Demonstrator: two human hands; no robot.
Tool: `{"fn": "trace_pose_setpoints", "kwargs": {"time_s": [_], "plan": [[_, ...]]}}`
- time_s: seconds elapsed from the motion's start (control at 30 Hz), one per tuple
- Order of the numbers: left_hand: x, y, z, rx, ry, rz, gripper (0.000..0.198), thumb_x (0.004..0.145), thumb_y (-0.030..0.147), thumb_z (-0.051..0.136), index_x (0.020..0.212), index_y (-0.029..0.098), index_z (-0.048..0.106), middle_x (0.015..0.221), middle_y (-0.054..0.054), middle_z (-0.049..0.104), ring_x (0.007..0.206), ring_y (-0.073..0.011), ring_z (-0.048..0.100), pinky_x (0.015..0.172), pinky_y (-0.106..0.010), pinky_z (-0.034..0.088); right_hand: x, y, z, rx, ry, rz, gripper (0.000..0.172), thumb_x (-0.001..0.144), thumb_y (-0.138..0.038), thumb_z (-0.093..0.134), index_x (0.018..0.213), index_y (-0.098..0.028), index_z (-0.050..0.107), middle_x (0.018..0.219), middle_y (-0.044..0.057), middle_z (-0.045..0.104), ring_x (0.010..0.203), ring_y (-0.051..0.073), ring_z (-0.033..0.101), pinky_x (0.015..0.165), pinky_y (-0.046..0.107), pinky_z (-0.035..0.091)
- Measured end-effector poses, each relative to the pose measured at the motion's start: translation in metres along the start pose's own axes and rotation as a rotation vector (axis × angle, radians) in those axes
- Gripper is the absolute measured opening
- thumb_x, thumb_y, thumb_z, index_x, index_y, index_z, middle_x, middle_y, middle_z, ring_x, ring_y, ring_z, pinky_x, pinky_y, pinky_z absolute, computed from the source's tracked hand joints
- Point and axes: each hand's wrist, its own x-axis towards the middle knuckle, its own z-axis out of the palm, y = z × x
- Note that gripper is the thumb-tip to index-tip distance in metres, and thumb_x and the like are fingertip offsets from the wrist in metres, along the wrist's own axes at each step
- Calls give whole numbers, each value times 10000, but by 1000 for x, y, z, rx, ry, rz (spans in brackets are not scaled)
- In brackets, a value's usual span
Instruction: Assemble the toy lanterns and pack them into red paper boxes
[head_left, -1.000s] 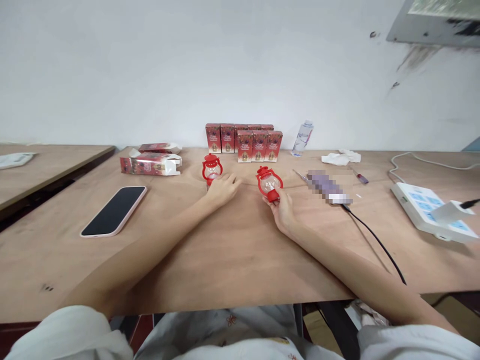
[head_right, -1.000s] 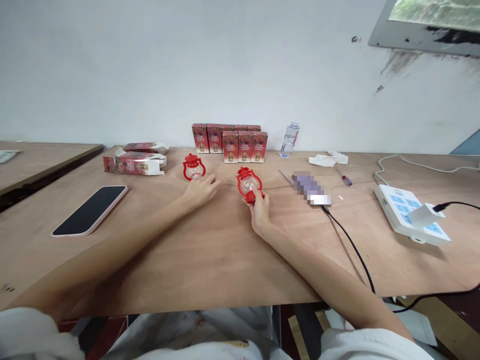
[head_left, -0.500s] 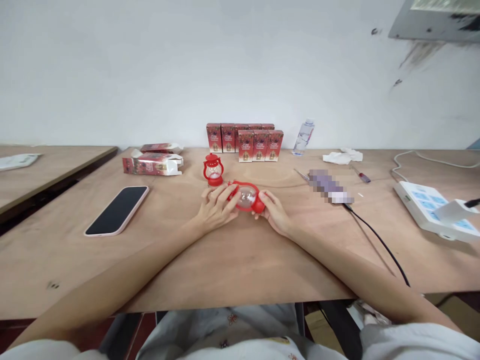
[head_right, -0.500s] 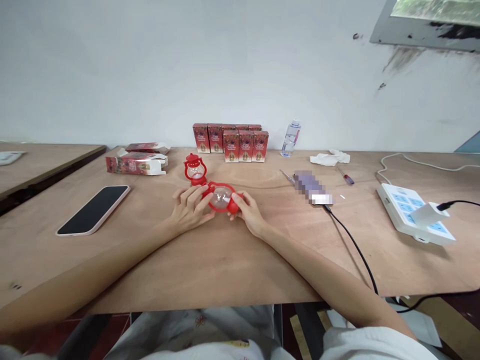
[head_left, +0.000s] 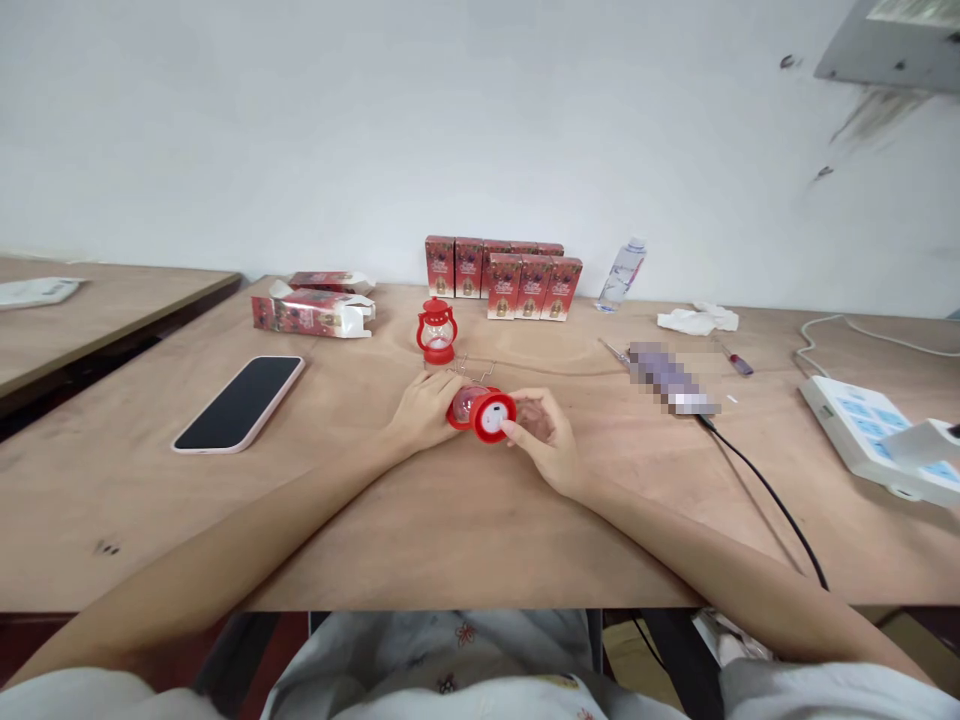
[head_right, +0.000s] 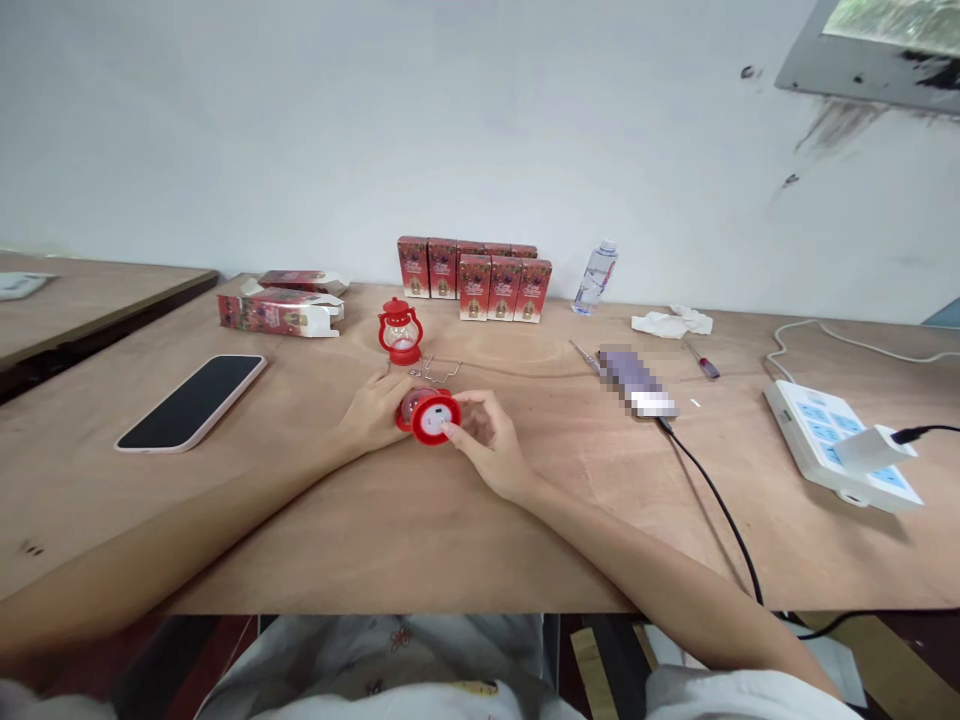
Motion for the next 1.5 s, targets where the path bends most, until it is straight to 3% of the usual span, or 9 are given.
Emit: {"fn": "trace_pose_setpoints", "kwargs": {"time_s": [0.1, 0.27, 0.57, 0.73, 0.87, 1.0, 1.1, 1.37, 1.5], "plan": [[0, 3, -2, 34, -29, -6, 231, 795, 339, 515, 952, 174, 553, 970, -85, 683, 832, -215, 619, 792, -347, 397, -4, -1, 1, -129, 102, -112, 278, 682, -285, 753, 922, -258, 616, 923, 1, 595, 689, 108, 557, 654, 270, 501], [1, 3, -2, 61, -25, -31, 217, 773, 348, 525, 905, 176, 518, 926, -87, 667, 835, -228, 612, 768, -347, 398, -4, -5, 0, -362, 89, -197, 58, 772, -300, 665, 771, -244, 655, 971, 26, 562, 744, 123, 568, 702, 300, 497], [0, -4, 0, 235, 24, -75, 247, 768, 400, 497, 858, 171, 473, 834, -119, 652, 767, -260, 611, 737, -373, 370, 0, -1, -2, -533, 76, -185, 144, 873, -328, 512, 798, -224, 578, 997, 40, 534, 717, 116, 547, 602, 263, 456], [4, -12, 0, 270, 23, -100, 223, 762, 335, 483, 901, 160, 484, 881, -132, 649, 792, -271, 617, 746, -384, 358, 8, 5, -1, -526, 82, -202, 156, 882, -349, 492, 807, -226, 554, 1014, 43, 522, 765, 128, 553, 659, 271, 461], [6, -24, -1, 284, 32, -191, 280, 764, 343, 484, 961, 144, 485, 935, -149, 646, 854, -297, 618, 780, -393, 361, 30, 17, 3, -573, 41, -248, 139, 900, -323, 437, 830, -231, 515, 1017, 50, 516, 801, 140, 553, 691, 281, 469], [8, -40, -2, 335, 37, -332, 309, 757, 344, 505, 988, 139, 497, 944, -168, 642, 895, -326, 611, 791, -408, 364, 66, 32, 11, -670, 8, -338, 123, 895, -283, 393, 823, -226, 476, 974, 62, 531, 907, 175, 539, 839, 337, 447], [8, -47, -2, 366, 45, -392, 360, 766, 327, 502, 1066, 129, 486, 971, -172, 642, 940, -326, 604, 806, -409, 353, 84, 40, 17, -788, 50, -354, 109, 891, -252, 362, 847, -217, 455, 994, 83, 530, 925, 192, 526, 854, 358, 424], [11, -43, -5, 334, 36, -443, 398, 766, 256, 485, 1136, 114, 450, 1039, -185, 624, 1016, -332, 583, 839, -419, 338, 88, 42, 22, -870, 101, -336, 111, 894, -251, 347, 849, -213, 441, 968, 87, 534, 868, 192, 512, 808, 347, 404], [10, -47, -6, 306, 66, -606, 305, 781, 290, 485, 1037, 128, 448, 955, -167, 650, 930, -324, 609, 815, -420, 361, 89, 44, 14, -782, 215, -264, 126, 898, -275, 343, 837, -214, 436, 933, 72, 537, 832, 178, 521, 774, 327, 416]]}}
